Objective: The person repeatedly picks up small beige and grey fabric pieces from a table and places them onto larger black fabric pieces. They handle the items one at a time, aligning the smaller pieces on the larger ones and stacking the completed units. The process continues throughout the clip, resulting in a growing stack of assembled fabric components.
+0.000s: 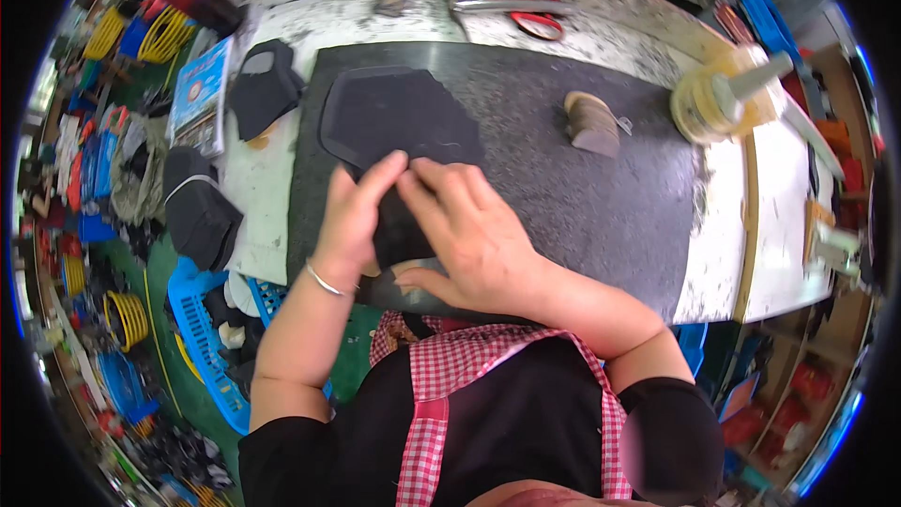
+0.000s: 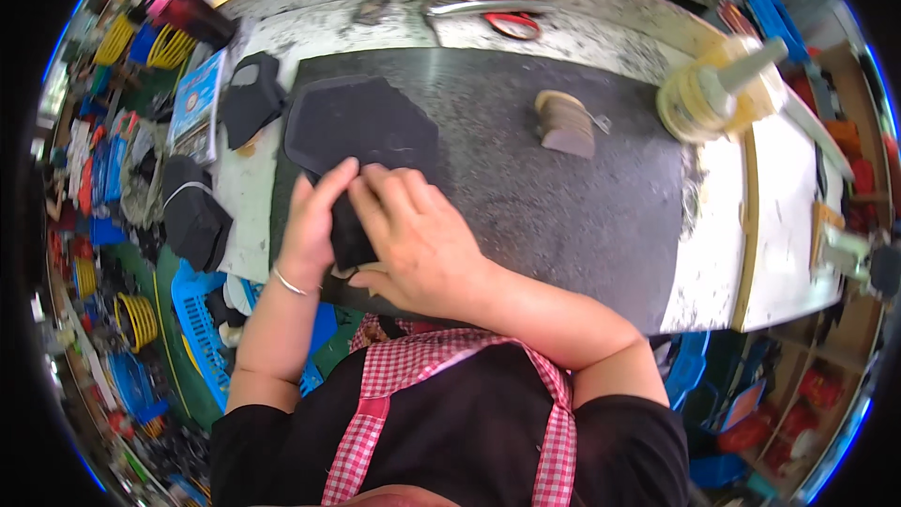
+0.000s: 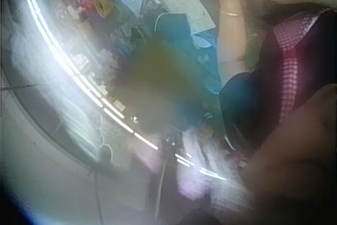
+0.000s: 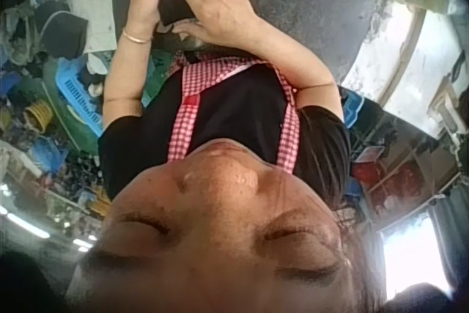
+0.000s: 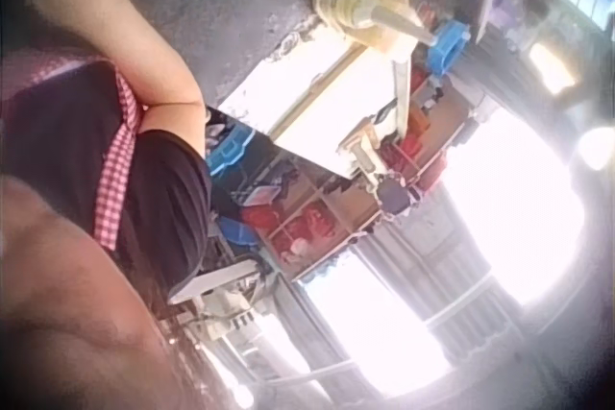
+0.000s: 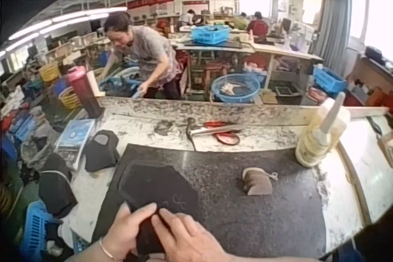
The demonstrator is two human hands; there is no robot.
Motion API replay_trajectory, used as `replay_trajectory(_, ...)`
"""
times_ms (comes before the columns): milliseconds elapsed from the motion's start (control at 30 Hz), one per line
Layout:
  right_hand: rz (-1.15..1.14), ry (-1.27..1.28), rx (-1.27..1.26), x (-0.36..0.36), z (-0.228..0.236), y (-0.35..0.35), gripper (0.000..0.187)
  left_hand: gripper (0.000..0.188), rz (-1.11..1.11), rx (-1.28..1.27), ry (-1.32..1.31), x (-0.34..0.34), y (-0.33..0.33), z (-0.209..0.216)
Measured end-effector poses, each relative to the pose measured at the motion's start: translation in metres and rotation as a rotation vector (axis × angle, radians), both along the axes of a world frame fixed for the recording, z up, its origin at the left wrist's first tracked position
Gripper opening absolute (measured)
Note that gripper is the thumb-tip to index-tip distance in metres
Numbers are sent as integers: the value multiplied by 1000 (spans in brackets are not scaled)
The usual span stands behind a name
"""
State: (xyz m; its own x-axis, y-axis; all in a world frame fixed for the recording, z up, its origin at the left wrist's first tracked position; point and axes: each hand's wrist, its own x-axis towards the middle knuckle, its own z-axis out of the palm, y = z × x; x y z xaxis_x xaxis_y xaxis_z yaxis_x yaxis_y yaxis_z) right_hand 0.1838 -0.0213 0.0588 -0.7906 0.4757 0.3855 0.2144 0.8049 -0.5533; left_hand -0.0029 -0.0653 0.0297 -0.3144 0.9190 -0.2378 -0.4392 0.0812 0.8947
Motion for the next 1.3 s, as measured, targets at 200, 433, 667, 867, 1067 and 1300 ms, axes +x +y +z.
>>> replay_trajectory(200,-35,264,-89,48,-10,49,46,69,-558,-107,304,-74,56,3)
replay_trajectory(433,-668,-70,65,147,-69,126,40,102,-336,154,1690,-46,82,8)
replay_trajectory(667,-643,53,-576,182,-84,146,27,128,-295,108,1736,27,37,-23)
replay_trajectory(867,-667,25,-573,203,-75,137,22,126,-329,51,1505,-14,59,-11)
replay_trajectory(1067,-727,64,-572,201,-72,124,16,57,7,112,1330,-30,67,-30)
replay_trajectory(1300,-673,154,-567,212,-78,121,19,12,177,490,1602,-17,55,0)
